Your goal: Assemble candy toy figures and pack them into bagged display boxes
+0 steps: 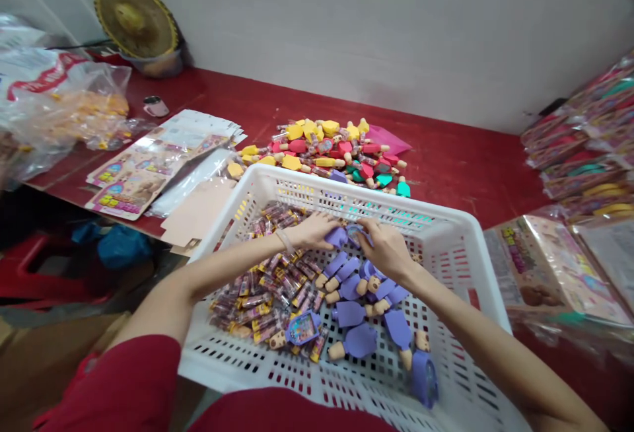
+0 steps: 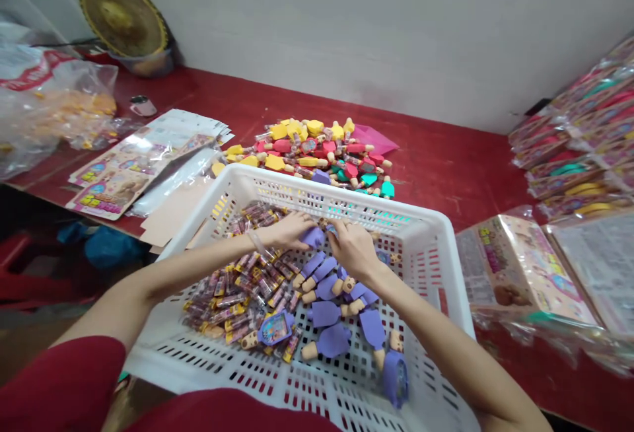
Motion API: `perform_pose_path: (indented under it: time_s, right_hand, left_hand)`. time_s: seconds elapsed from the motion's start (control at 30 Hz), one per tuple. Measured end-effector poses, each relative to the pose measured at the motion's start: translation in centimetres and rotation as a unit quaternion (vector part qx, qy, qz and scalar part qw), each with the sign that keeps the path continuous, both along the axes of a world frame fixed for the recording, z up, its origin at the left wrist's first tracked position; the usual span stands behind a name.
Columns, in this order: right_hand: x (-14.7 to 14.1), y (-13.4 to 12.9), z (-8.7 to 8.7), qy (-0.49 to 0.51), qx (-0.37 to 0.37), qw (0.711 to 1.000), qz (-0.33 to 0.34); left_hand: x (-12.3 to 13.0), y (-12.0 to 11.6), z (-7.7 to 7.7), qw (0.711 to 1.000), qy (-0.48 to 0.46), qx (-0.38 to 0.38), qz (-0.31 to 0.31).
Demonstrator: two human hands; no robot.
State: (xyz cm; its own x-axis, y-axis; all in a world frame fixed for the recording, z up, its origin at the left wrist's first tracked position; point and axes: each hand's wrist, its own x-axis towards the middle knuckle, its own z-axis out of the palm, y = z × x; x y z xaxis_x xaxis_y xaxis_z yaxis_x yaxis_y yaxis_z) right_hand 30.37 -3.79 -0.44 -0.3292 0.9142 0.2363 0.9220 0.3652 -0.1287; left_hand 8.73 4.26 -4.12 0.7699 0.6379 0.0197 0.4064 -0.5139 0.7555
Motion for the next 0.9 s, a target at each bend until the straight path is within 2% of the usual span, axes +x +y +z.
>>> perform_pose_path:
  time_s: [0.07,0.13,0.2,0.23,0.3,0.37,0.43,0.53,0.6,0.67,0.8,0.9]
  right_hand:
    - [-0.5,0.6,-0.2,-0.023,-0.045,0.998,-0.029]
    - [-2.1,2.0,-0.7,-0.075,-0.098,0.992,-0.032]
    - [-4.8,3.9,-1.7,-0.130,-0.139,0.982,0.004]
    - [-6.3,4.9,-2.4,-0.150,-0.151,0.977,0.033]
    - [-9.2,6.6,-3.7,-0.171,-0.158,0.968,0.091]
    - [-10.9,7.6,-4.6,-0.181,-0.156,0.962,0.135]
    - [-10.6,8.0,-5.1,-0.189,-0.156,0.956,0.162]
    - [-7.4,7.3,-5.0,-0.196,-0.167,0.951,0.168]
    - [-5.2,6.6,-5.0,-0.197,-0.178,0.951,0.157]
    - [-4.4,5.9,-5.4,-0.192,-0.188,0.952,0.146]
    - [-6.5,5.3,-7.2,-0.172,-0.215,0.950,0.147]
    - [-7.4,4.9,-7.5,-0.147,-0.233,0.950,0.149]
  left_hand:
    - [-2.5,-0.1,2.2,0.992,-0.065,-0.087,0.068]
    - [-4.8,-0.6,3.8,0.950,-0.140,-0.241,0.139]
    - [-6.4,-1.4,4.4,0.887,-0.188,-0.383,0.180]
    - [-6.9,-1.9,4.5,0.861,-0.202,-0.426,0.191]
    - [-7.2,-2.8,4.5,0.837,-0.221,-0.456,0.206]
    - [-7.3,-3.5,4.6,0.843,-0.228,-0.434,0.221]
    - [-7.4,-3.9,4.8,0.867,-0.194,-0.392,0.240]
    - [-7.6,-3.9,5.1,0.911,-0.095,-0.317,0.245]
    - [-7.6,-3.4,4.7,0.935,-0.058,-0.277,0.213]
    - [-7.4,-2.9,4.0,0.950,-0.044,-0.253,0.179]
    - [-7.3,-2.7,2.7,0.954,-0.019,-0.255,0.154]
    - [-7.8,-3.4,2.7,0.964,0.021,-0.196,0.179]
